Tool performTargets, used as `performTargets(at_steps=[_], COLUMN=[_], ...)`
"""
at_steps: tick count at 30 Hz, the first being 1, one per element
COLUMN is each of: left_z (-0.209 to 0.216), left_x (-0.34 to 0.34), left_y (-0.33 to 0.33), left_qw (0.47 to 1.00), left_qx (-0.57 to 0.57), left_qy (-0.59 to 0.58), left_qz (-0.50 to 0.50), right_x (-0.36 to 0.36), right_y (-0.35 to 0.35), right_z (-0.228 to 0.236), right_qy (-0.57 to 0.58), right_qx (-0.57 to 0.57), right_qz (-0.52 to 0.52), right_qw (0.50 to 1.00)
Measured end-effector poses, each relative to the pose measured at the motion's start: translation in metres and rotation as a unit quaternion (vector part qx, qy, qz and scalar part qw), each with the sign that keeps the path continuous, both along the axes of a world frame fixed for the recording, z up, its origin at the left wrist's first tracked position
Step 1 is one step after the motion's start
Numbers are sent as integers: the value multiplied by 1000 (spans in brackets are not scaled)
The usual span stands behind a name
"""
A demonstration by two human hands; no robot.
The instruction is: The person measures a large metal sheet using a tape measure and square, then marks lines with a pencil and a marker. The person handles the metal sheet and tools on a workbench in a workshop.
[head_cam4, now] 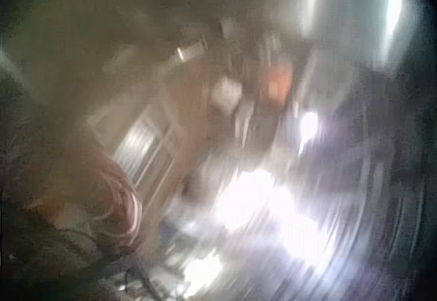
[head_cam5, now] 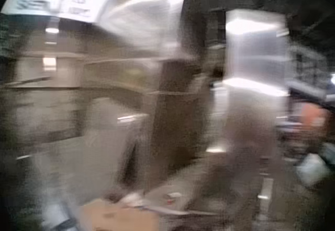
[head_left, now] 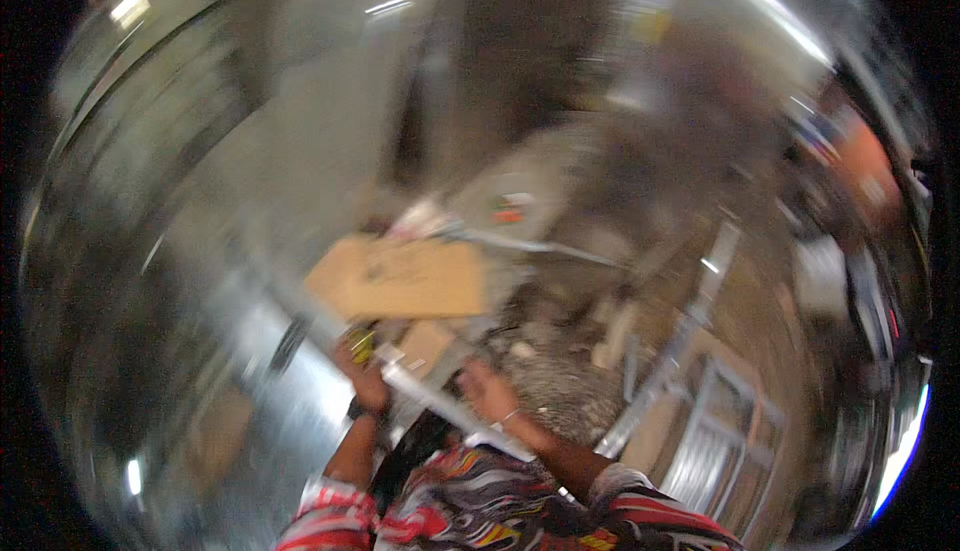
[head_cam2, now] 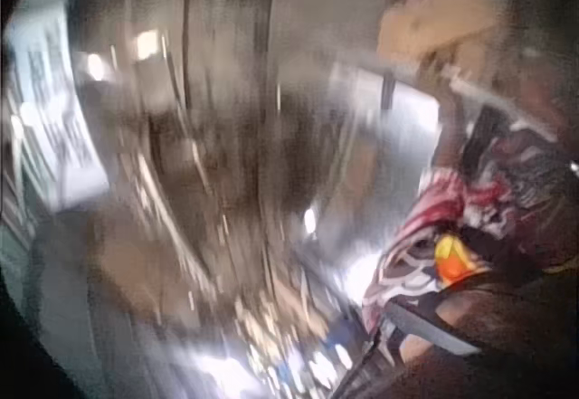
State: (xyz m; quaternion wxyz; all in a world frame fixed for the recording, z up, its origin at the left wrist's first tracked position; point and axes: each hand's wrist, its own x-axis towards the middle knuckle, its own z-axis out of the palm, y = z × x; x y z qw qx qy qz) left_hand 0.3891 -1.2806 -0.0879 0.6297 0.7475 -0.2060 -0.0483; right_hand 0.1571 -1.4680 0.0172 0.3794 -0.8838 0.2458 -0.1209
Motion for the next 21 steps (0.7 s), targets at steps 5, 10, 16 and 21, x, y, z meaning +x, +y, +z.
performTargets(at_steps=[5, 10, 16, 21], left_z=[-34, 61, 107, 119], left_x=[-25, -114, -237, -308], left_y=[-34, -117, -134, -125], left_qw=[958, 941, 847, 748], left_qx=[151, 28, -16, 20], left_qy=[-245, -278, -226, -181], left_qz=[15, -192, -481, -638], right_x=[-96, -209, -326, -381], right_y=[17, 59, 218, 277], right_z=[24, 35, 10, -71], right_qy=[-13, -108, -124, 28], right_qx=[-30, -14, 54, 139], right_qz=[-210, -470, -715, -760], right_qw=[977, 876, 686, 634])
